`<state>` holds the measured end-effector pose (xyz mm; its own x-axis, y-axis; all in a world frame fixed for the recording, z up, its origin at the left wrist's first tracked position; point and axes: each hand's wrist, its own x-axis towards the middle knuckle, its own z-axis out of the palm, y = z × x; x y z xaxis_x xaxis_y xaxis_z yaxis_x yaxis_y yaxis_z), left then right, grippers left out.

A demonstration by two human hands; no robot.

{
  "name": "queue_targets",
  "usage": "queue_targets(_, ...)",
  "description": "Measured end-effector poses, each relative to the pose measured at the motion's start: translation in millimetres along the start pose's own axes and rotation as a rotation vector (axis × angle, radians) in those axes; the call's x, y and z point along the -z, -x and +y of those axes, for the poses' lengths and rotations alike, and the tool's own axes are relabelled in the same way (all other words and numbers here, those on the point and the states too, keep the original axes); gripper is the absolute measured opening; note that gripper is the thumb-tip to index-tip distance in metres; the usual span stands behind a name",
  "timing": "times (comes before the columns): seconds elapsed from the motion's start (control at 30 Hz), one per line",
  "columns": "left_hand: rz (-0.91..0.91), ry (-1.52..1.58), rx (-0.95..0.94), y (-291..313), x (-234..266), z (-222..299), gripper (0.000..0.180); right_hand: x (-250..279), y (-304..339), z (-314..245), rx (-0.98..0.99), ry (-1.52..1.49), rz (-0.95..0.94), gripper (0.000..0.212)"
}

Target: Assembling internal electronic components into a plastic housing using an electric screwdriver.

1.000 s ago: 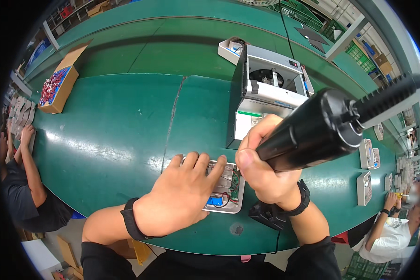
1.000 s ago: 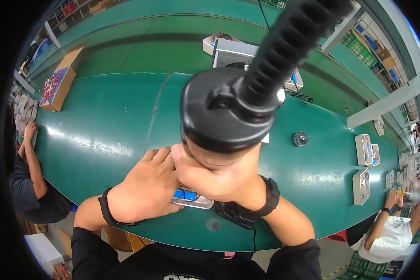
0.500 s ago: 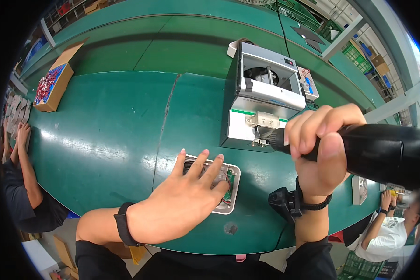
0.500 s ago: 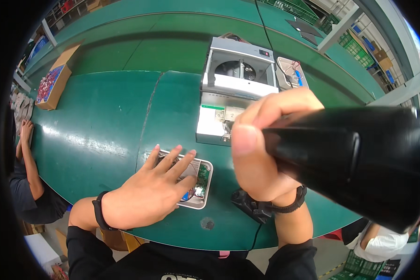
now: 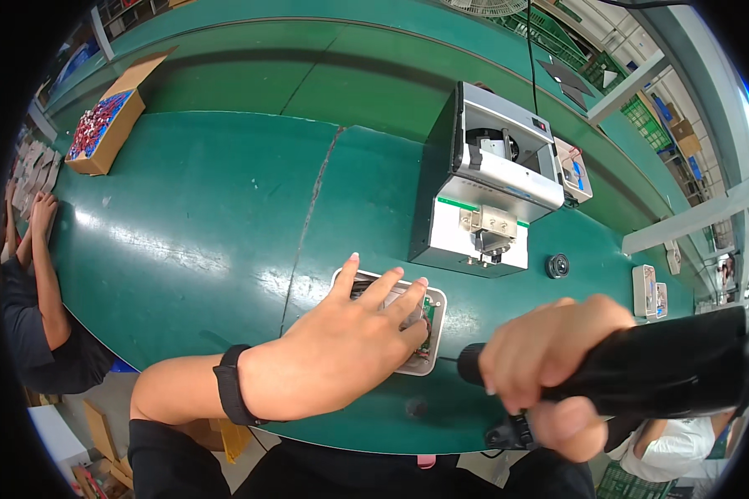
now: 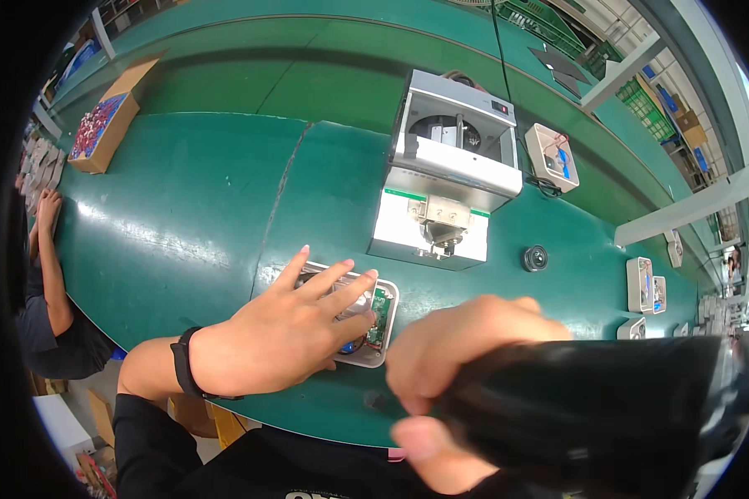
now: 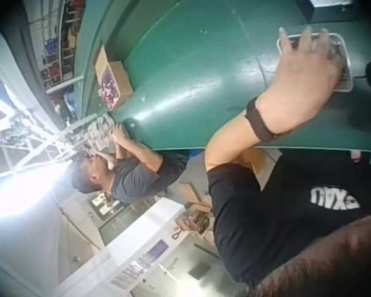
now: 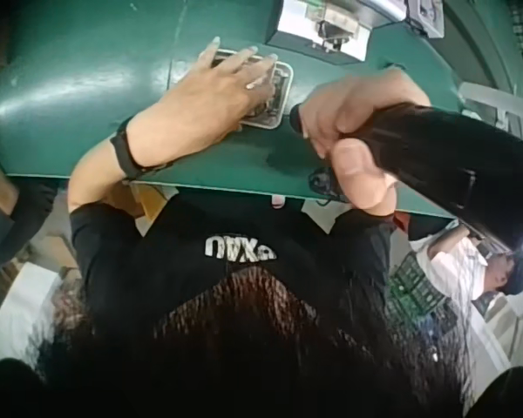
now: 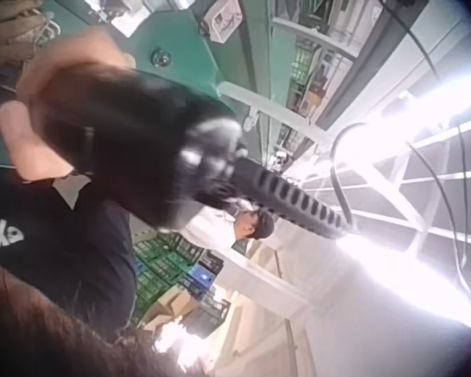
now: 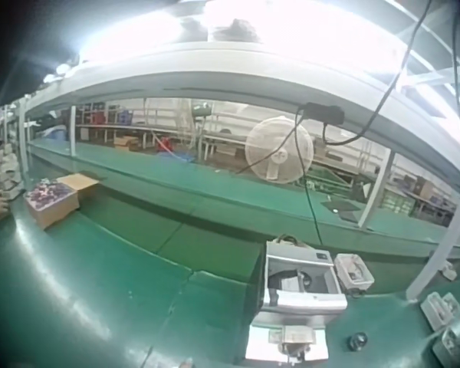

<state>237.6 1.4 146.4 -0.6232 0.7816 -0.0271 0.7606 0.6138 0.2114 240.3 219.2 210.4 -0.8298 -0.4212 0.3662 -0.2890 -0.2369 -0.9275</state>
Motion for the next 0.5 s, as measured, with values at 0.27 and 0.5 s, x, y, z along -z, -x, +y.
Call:
queue_targets(0.27, 0.023, -0.021, 0.006, 3, -3, -2, 0.053, -5, 1, 18, -0.051, 0.195, -0.081, 0.034)
queue_targets(0.5, -0.040, -0.019, -0.031, 1, 3, -2, 0.048, 5, 0, 8, -0.059, 0.216, -0.139, 0.034)
